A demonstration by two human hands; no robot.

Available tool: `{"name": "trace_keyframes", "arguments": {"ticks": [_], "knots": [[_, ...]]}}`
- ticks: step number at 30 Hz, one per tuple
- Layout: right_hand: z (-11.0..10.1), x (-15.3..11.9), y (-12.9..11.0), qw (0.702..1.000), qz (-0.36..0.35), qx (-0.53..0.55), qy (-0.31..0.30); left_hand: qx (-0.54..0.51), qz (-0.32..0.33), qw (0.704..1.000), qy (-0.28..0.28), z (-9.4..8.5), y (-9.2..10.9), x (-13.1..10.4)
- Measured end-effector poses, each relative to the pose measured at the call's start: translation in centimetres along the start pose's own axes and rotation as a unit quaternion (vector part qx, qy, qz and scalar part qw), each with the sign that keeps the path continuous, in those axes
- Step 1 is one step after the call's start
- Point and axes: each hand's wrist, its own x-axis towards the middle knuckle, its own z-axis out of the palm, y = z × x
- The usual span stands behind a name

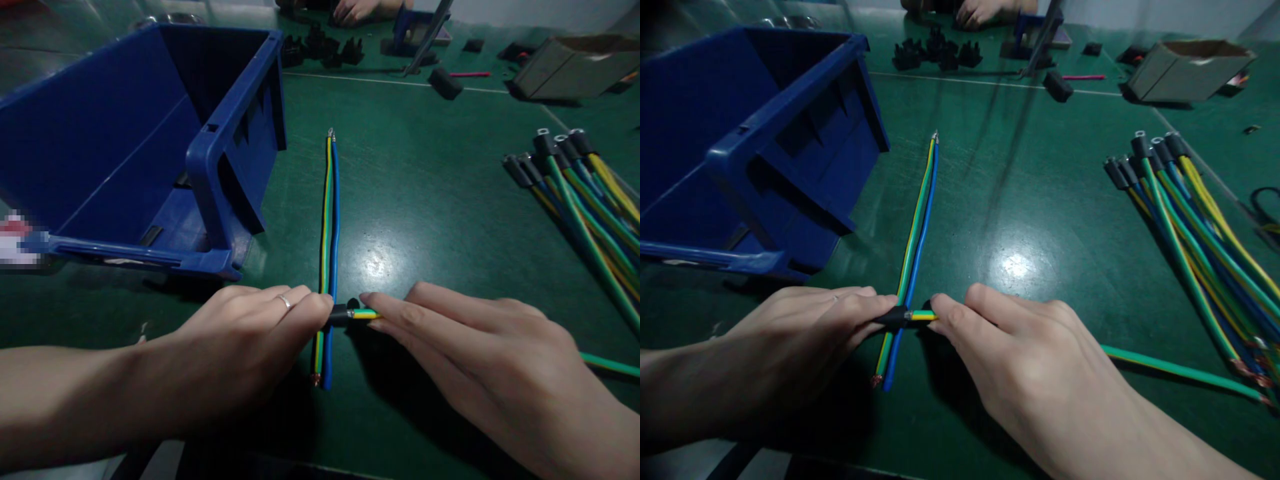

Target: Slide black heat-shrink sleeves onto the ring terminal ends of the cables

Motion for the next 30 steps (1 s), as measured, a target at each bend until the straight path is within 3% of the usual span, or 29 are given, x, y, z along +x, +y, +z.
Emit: {"name": "trace_keyframes", "arguments": {"ticks": [3, 10, 14, 30], "knots": [[0.1, 0.1, 0.0, 1.000, 0.003, 0.004, -0.003, -0.018, 0.027, 0.999, 0.021, -0.1, -0.1, 0.0], [0.1, 0.3, 0.3, 0.998, 0.021, 0.051, -0.026, -0.031, 0.016, 0.999, 0.010, -0.2, 0.1, 0.2], [0.3, 0.2, 0.4, 0.997, 0.023, 0.060, -0.035, -0.022, 0.022, 0.999, 0.032, 0.0, 0.2, 0.2], [1.6, -0.3, 0.1, 0.996, 0.049, 0.073, -0.029, -0.030, 0.042, 0.999, -0.009, -0.5, 0.4, 0.7]]}}
